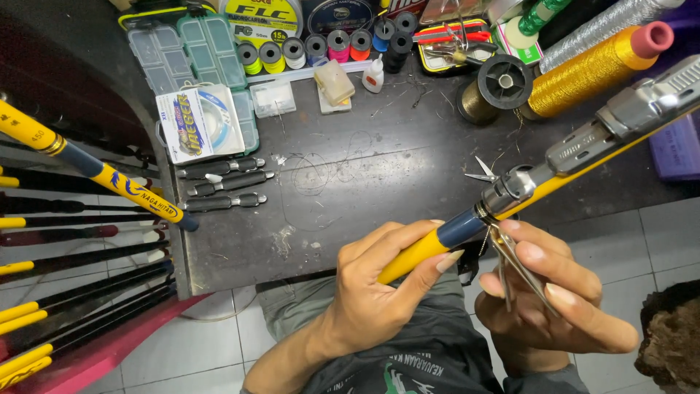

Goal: The person assembles a yellow and blue fishing rod by connecting its sections. They use scissors to trim a line or thread attached to the rod and then wrap a yellow rubber band around the handle area.

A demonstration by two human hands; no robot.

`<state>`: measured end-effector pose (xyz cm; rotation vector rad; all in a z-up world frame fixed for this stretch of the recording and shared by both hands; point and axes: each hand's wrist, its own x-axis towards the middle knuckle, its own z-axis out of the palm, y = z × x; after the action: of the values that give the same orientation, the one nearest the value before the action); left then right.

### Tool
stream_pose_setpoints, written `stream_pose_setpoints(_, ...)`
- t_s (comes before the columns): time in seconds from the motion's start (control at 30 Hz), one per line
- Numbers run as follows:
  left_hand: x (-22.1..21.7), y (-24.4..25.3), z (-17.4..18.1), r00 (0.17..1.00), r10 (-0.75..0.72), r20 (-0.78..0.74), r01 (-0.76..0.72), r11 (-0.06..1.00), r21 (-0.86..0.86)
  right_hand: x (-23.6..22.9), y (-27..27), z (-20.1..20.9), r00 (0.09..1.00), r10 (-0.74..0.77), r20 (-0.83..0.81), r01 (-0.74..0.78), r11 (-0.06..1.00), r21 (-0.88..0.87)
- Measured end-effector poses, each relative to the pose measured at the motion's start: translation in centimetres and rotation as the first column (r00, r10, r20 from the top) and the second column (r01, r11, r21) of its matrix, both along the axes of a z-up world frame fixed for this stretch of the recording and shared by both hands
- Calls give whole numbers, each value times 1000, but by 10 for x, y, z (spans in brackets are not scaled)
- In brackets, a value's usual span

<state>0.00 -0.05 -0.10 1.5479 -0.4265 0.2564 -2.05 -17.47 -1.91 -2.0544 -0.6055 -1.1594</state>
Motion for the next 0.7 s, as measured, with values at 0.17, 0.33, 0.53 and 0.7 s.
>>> stream_pose_setpoints(0.17,0,0,0,1000,-1,-9,1,1000,-6,2,0,1,999,23,22,-23,1000,9)
stream_pose_setpoints(0.33,0,-1,0,1000,0,-10,0,1000,-7,4,-1,0,999,10,39,-11,1000,9)
stream_pose_setpoints(0.53,0,-1,0,1000,4,-11,-4,1000,-4,1,-5,-2,998,49,28,-49,999,5)
stream_pose_setpoints(0.7,1,0,0,1000,0,-5,0,1000,-6,2,-1,4,999,42,11,-42,999,19)
